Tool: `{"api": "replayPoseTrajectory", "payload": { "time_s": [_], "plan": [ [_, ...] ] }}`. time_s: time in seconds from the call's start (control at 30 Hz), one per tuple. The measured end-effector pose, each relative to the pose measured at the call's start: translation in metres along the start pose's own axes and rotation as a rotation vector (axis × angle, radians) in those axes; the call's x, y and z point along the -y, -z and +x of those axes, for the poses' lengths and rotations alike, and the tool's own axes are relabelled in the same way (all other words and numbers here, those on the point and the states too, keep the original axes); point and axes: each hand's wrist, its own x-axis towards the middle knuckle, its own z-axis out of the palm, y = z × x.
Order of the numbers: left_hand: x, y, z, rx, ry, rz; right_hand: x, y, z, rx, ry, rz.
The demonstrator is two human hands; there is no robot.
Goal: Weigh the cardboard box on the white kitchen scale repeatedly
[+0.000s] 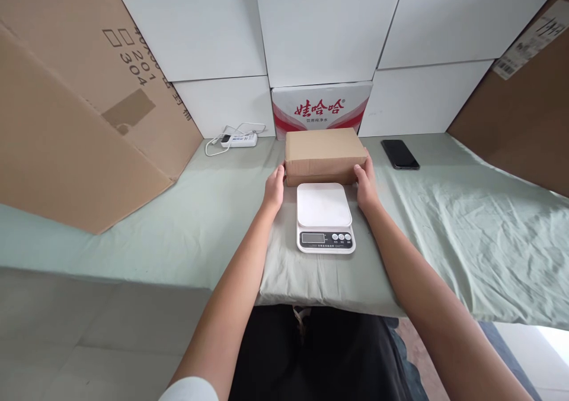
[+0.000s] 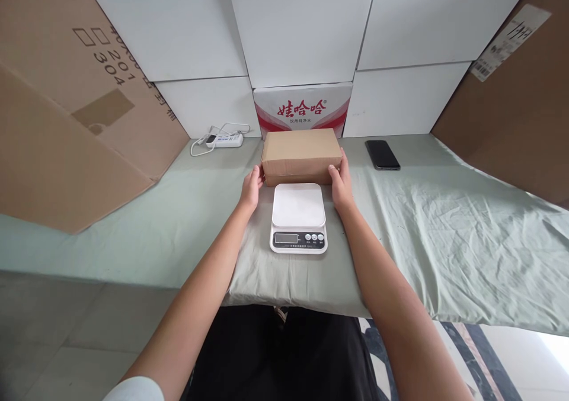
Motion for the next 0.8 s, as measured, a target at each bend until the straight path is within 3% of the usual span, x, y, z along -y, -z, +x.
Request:
{"api": "replayPoseTrajectory", "payload": {
  "time_s": [0.2, 0.8],
  "plan": [
    [0.002, 0.001, 0.001, -0.012, -0.006, 0.009, -0.005, 0.001, 0.001, -0.024, -0.027, -0.002],
    [0.01, 0.002, 0.003, 0.044, -0.03, 0.023, 0.012, -0.004, -0.004, -0.022, -0.069, -0.04]
  ]
}}
